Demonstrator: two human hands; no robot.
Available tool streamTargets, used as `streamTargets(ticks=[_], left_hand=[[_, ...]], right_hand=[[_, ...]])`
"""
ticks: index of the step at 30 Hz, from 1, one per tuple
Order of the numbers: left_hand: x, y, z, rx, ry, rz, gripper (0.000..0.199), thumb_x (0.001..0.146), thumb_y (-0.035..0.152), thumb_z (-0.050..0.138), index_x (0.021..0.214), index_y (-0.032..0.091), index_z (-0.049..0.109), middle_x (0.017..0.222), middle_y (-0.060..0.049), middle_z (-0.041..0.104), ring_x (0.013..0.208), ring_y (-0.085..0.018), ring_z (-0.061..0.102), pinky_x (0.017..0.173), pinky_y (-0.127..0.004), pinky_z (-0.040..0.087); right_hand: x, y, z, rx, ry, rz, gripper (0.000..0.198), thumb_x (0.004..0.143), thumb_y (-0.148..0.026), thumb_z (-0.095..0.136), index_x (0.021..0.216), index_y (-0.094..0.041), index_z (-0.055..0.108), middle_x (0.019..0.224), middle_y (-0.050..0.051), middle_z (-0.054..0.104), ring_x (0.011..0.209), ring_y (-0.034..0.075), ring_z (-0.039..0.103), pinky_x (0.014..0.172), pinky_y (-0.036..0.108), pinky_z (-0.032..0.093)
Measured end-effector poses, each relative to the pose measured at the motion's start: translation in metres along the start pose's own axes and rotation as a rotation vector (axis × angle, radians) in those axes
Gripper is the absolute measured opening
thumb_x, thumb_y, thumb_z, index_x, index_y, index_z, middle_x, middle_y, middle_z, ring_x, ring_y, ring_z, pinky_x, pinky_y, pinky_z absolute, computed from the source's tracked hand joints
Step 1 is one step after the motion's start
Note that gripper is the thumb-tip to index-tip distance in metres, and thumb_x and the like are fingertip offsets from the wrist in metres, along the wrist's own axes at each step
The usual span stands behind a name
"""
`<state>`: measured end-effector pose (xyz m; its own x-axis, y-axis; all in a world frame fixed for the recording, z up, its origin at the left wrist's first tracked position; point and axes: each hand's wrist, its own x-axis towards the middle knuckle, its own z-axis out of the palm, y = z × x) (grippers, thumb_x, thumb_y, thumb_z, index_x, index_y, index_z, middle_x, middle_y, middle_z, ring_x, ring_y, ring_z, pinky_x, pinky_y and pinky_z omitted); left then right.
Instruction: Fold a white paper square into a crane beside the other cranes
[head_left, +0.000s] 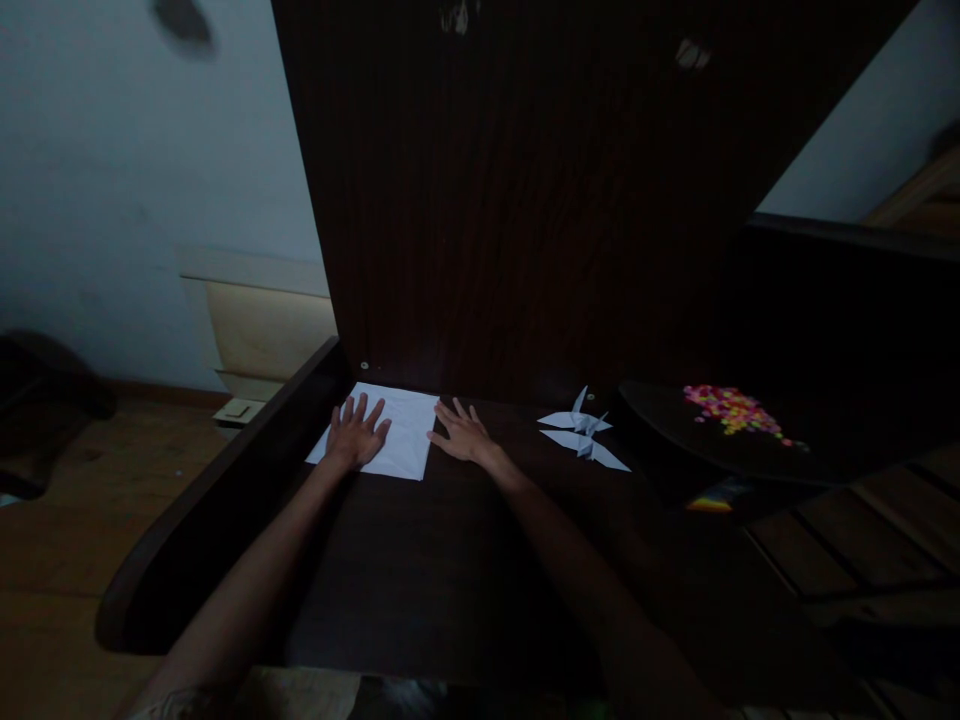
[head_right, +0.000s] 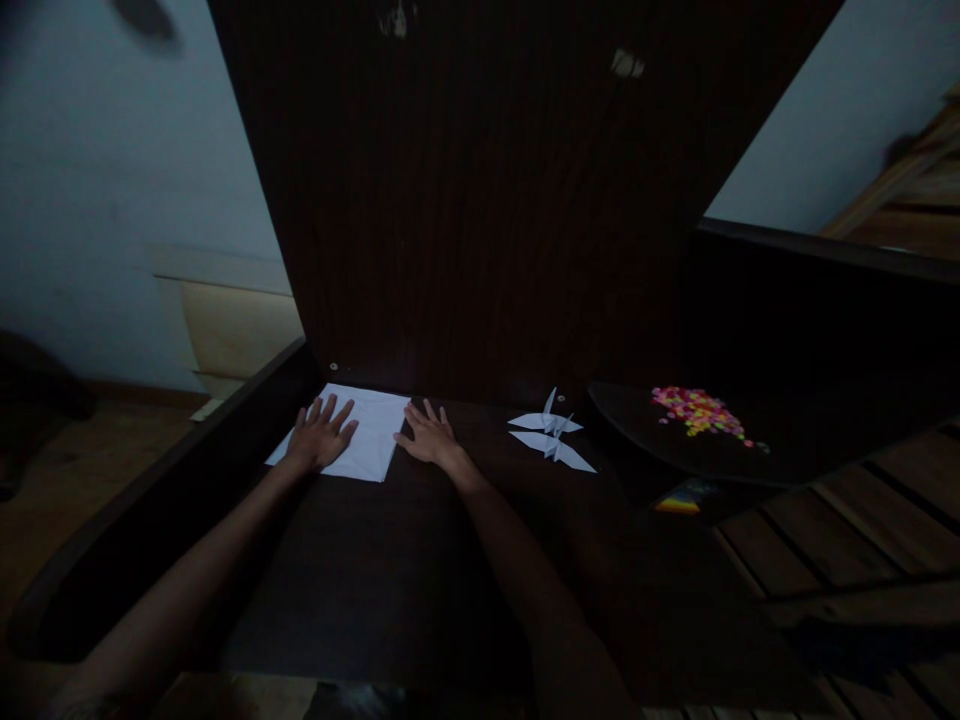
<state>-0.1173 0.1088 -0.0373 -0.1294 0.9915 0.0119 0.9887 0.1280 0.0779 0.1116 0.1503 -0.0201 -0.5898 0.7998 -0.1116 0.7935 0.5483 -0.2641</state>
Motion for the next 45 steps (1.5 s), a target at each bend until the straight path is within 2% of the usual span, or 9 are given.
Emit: streamTargets(ticks=[6,11,15,19,25,29,35,39,45], left_hand=[[-0.001,0.001,0.002,-0.015,0.068,0.093,0.057,0.094,0.040,0.018,0.146,0.019,0.027,0.155,-0.008,0.022,0.143,-0.031,0.009,0.114,-0.053,0.006],[-0.002,-0.001,0.000,-0.002,0.029,0.208,0.055,0.094,0.034,0.020,0.147,0.020,0.026,0.154,-0.007,0.022,0.142,-0.028,0.014,0.113,-0.051,0.014],[-0.001,-0.003,0.000,0.031,-0.014,0.201,0.056,0.092,0.033,0.029,0.147,0.026,0.023,0.156,-0.004,0.014,0.143,-0.029,0.009,0.112,-0.053,0.012],[0.002,-0.002,0.003,0.015,-0.015,0.147,0.056,0.094,0.045,0.021,0.147,0.028,0.022,0.156,-0.004,0.016,0.143,-0.030,0.009,0.112,-0.055,0.011],[0.004,0.002,0.000,-0.018,-0.042,0.123,0.080,0.080,0.075,0.027,0.147,0.032,0.021,0.156,-0.007,0.013,0.142,-0.036,0.008,0.108,-0.063,0.006],[0.005,0.006,-0.005,-0.022,-0.069,0.117,0.082,0.075,0.079,0.030,0.145,0.037,0.023,0.156,-0.008,0.013,0.140,-0.043,0.009,0.100,-0.074,0.004],[0.006,0.016,0.002,0.002,0.030,0.085,0.079,0.080,0.075,0.024,0.144,0.028,0.033,0.154,-0.014,0.020,0.139,-0.044,0.011,0.104,-0.069,0.001],[0.008,0.018,0.005,-0.026,-0.010,0.056,0.068,0.086,0.068,0.019,0.145,0.035,0.027,0.156,-0.008,0.014,0.141,-0.041,0.006,0.105,-0.067,0.004],[0.010,0.019,0.001,-0.021,-0.048,0.040,0.073,0.081,0.074,0.023,0.145,0.037,0.022,0.157,-0.009,0.011,0.141,-0.042,0.005,0.104,-0.068,0.006]], right_hand=[[0.005,-0.017,-0.012,-0.044,0.138,-0.064,0.070,0.085,-0.044,0.048,0.141,-0.005,0.035,0.154,0.015,0.019,0.144,0.029,0.000,0.116,0.044,0.006],[0.018,-0.067,0.006,0.095,0.241,-0.195,0.059,0.096,-0.034,0.028,0.142,0.001,0.030,0.153,0.019,0.020,0.144,0.024,0.007,0.117,0.038,0.010],[0.026,-0.089,0.027,0.143,0.144,-0.162,0.064,0.097,-0.039,0.021,0.145,0.003,0.019,0.154,0.019,0.014,0.144,0.026,0.009,0.116,0.040,0.011],[0.023,-0.071,0.029,0.095,0.056,-0.121,0.062,0.097,-0.041,0.021,0.146,-0.003,0.020,0.155,0.012,0.011,0.144,0.024,0.004,0.117,0.043,0.004],[0.007,-0.026,0.014,0.026,0.010,-0.084,0.060,0.097,-0.041,0.016,0.148,-0.009,0.016,0.156,0.009,0.011,0.144,0.021,0.005,0.115,0.049,0.001],[-0.001,-0.010,0.003,-0.033,0.013,-0.082,0.081,0.089,-0.062,0.028,0.146,-0.006,0.023,0.154,0.013,0.016,0.143,0.031,-0.003,0.114,0.052,-0.002],[0.001,-0.003,-0.004,-0.048,-0.038,-0.104,0.103,0.073,-0.076,0.043,0.147,-0.008,0.021,0.155,0.012,0.016,0.142,0.036,-0.005,0.114,0.054,-0.001],[0.002,-0.003,-0.005,-0.039,-0.054,-0.105,0.111,0.068,-0.079,0.047,0.148,-0.009,0.018,0.155,0.011,0.012,0.141,0.037,-0.009,0.114,0.052,-0.002],[-0.005,-0.014,-0.008,-0.129,-0.057,-0.153,0.098,0.077,-0.069,0.047,0.145,-0.001,0.026,0.153,0.017,0.018,0.142,0.035,-0.008,0.116,0.047,0.000]])
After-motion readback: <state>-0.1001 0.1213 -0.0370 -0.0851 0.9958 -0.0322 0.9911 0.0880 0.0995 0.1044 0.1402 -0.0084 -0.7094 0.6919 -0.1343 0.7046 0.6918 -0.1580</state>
